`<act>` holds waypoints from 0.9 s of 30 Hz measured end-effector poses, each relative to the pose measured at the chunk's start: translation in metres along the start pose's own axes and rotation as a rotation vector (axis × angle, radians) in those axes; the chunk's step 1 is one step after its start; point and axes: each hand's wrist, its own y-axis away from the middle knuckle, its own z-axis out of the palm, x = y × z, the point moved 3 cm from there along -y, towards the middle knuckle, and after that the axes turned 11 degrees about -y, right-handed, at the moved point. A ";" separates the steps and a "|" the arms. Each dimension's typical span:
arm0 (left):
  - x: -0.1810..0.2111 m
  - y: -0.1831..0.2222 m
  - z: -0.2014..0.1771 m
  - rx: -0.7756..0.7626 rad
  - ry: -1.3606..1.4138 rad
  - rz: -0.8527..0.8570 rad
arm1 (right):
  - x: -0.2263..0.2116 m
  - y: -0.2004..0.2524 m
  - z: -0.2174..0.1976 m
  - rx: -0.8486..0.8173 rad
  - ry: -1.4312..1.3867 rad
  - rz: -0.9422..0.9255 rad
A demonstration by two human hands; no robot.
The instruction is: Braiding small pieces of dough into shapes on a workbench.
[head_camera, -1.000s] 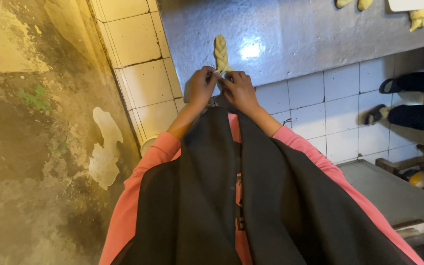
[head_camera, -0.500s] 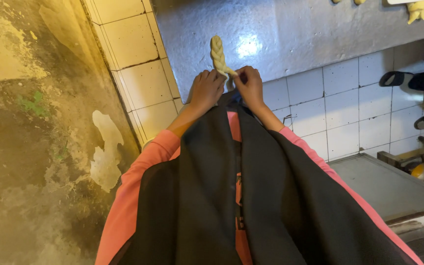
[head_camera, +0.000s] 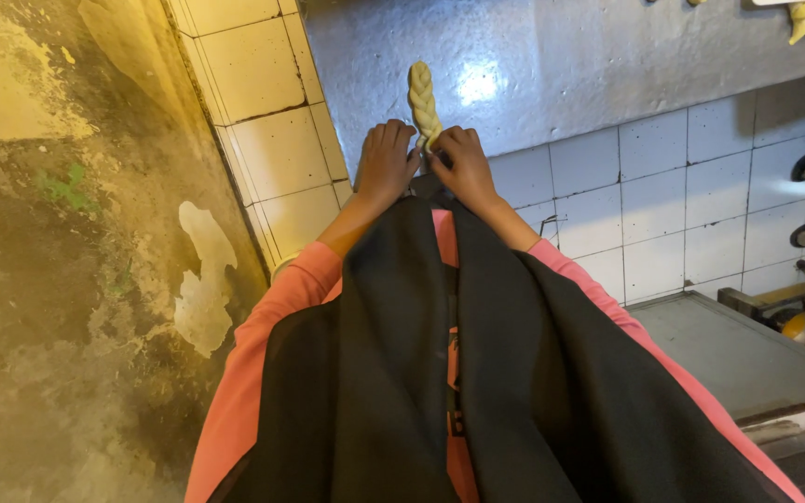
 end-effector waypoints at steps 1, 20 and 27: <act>-0.002 0.000 0.002 -0.001 0.001 -0.001 | -0.003 0.000 0.000 -0.001 0.000 0.001; -0.004 0.011 0.002 -0.040 0.079 0.258 | -0.004 0.015 -0.008 0.070 -0.063 -0.068; 0.000 0.014 -0.009 0.003 -0.176 0.383 | 0.010 0.007 -0.001 0.144 0.004 0.071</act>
